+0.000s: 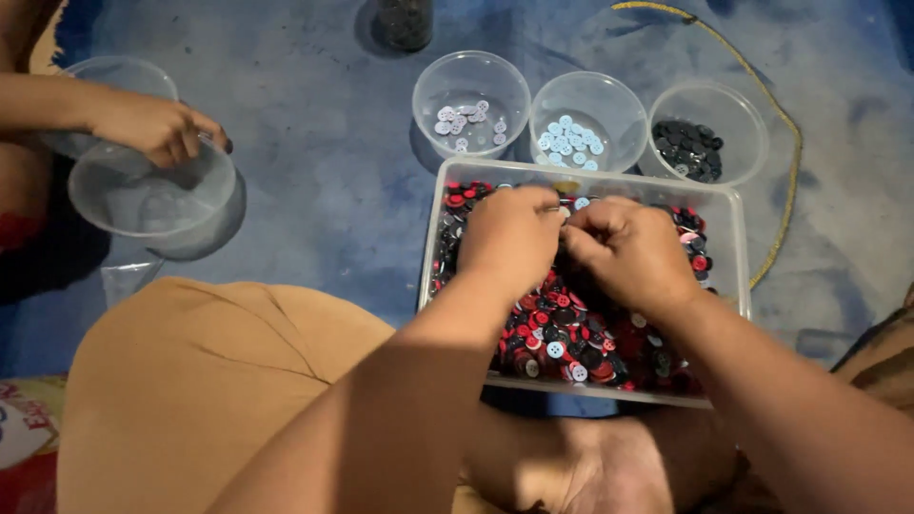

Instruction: Sorting various colored buttons from a large central tray into smaller plastic bowls based on their type or color.

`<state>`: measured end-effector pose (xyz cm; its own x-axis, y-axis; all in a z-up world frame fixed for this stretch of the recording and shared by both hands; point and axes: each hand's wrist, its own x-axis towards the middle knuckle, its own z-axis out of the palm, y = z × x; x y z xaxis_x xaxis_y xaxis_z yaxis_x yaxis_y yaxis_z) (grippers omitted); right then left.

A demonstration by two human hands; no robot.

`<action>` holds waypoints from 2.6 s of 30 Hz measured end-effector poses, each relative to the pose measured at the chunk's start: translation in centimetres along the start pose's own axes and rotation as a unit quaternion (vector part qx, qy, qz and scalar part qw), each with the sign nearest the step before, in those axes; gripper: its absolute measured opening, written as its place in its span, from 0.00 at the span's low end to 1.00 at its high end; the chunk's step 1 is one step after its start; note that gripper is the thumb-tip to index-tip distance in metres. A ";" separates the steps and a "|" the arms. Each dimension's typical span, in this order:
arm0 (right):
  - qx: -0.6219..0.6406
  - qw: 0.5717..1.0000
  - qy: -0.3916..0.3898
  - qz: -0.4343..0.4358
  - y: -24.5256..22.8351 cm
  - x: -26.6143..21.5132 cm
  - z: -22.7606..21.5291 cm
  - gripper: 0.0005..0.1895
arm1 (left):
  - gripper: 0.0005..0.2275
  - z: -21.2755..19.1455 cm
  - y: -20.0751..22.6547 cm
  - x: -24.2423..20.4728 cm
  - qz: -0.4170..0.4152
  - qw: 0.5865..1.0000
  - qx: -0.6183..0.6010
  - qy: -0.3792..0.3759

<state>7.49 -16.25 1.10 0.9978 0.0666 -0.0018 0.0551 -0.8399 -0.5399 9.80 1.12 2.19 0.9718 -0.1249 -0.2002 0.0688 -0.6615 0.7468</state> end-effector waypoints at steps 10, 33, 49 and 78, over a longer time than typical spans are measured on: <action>0.213 0.968 0.026 0.130 1.3 -2.7 0.1 0.04 | 0.14 0.7 1.7 1.5 -0.033 0.999 0.023 -0.019; -0.074 0.989 -0.027 0.126 1.2 0.5 -0.8 0.16 | 0.15 -1.9 0.6 3.6 -0.103 0.992 0.025 0.069; -0.106 0.976 -0.056 0.184 -0.4 0.3 -0.9 0.14 | 0.15 -1.6 0.7 1.9 -0.106 0.991 -0.033 0.078; 0.035 0.948 0.020 0.316 -3.0 3.7 2.5 0.17 | 0.17 -1.7 2.2 0.5 -0.018 0.987 0.105 -0.116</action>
<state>10.89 -12.13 0.56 0.8315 -0.4595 -0.3122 -0.5552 -0.6677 -0.4959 10.82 0.82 4.80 0.8898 -0.2494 -0.3823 0.0296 -0.8043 0.5935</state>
